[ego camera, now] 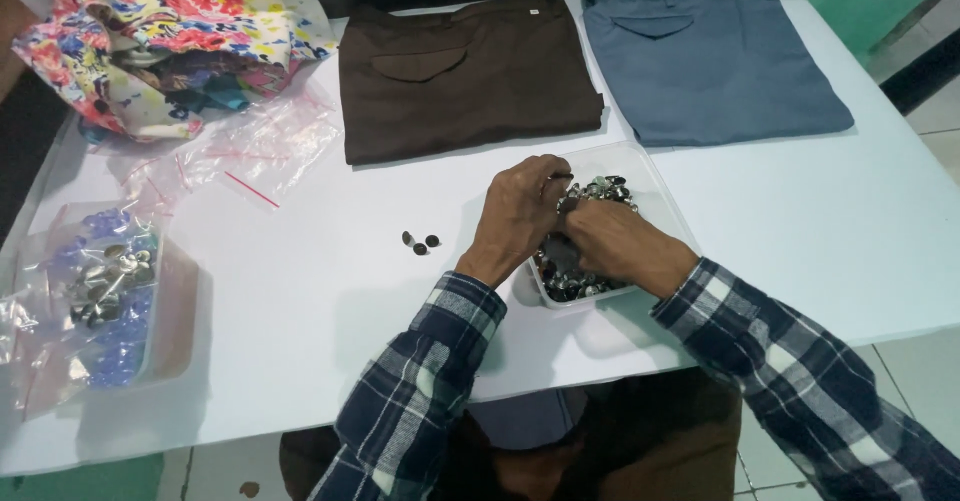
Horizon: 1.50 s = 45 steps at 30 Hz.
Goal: Sorting small black buttons from a plastic container onto a table for inspection or assembly preparation.
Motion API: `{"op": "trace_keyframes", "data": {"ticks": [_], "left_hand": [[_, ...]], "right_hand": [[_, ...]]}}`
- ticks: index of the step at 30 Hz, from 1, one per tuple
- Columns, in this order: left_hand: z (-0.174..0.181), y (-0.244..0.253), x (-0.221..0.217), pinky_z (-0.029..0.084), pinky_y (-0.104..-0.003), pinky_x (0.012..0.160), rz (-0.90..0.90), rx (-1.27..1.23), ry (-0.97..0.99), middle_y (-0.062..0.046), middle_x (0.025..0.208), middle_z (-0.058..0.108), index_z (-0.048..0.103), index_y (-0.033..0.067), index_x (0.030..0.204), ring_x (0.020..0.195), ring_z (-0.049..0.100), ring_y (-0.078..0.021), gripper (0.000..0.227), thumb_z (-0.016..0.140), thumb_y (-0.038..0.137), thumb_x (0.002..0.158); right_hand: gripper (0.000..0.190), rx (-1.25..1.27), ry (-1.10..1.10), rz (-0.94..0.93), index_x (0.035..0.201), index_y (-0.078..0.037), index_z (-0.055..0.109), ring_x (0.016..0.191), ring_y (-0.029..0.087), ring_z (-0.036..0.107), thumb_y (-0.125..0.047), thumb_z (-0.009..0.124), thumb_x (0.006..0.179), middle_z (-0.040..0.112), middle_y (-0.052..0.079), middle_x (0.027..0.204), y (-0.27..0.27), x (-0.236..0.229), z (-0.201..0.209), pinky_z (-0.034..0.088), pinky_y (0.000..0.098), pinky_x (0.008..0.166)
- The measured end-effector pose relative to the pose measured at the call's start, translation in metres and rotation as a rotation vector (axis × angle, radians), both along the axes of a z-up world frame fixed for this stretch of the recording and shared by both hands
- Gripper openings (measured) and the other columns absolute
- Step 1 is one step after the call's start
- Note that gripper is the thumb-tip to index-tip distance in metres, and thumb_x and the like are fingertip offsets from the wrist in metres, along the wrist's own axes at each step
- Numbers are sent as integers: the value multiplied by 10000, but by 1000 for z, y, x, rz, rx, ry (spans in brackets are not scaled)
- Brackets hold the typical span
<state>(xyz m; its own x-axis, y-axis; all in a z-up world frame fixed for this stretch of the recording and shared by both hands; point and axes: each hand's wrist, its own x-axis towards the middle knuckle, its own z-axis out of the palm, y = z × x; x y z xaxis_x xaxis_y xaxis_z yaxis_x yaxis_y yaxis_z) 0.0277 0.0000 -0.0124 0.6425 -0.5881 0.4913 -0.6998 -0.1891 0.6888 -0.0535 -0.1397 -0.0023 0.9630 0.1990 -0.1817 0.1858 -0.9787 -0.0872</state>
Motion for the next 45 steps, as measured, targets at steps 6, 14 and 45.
{"op": "trace_keyframes", "data": {"ticks": [6,14,45], "left_hand": [[12,7,-6,628,-348,840,-18,11,46,-101,969,749,640,104,1097,870,757,-235,170,634,47,937],[8,8,-3,596,-364,886,-103,-127,206,-82,1003,752,653,190,1156,878,761,-198,257,579,39,962],[42,21,0,559,-381,888,-213,133,292,-46,825,778,779,159,977,857,762,-249,176,742,144,806]], "right_hand": [[212,-3,-7,-18,918,63,670,802,433,722,10,590,729,696,240,843,12,-22,39,595,456,594],[228,-21,52,-58,976,20,686,815,401,733,-39,579,783,716,222,866,10,-20,37,607,433,640],[202,1112,-154,-507,1084,49,732,912,244,703,42,657,897,718,241,949,9,-32,75,626,328,775]]}}
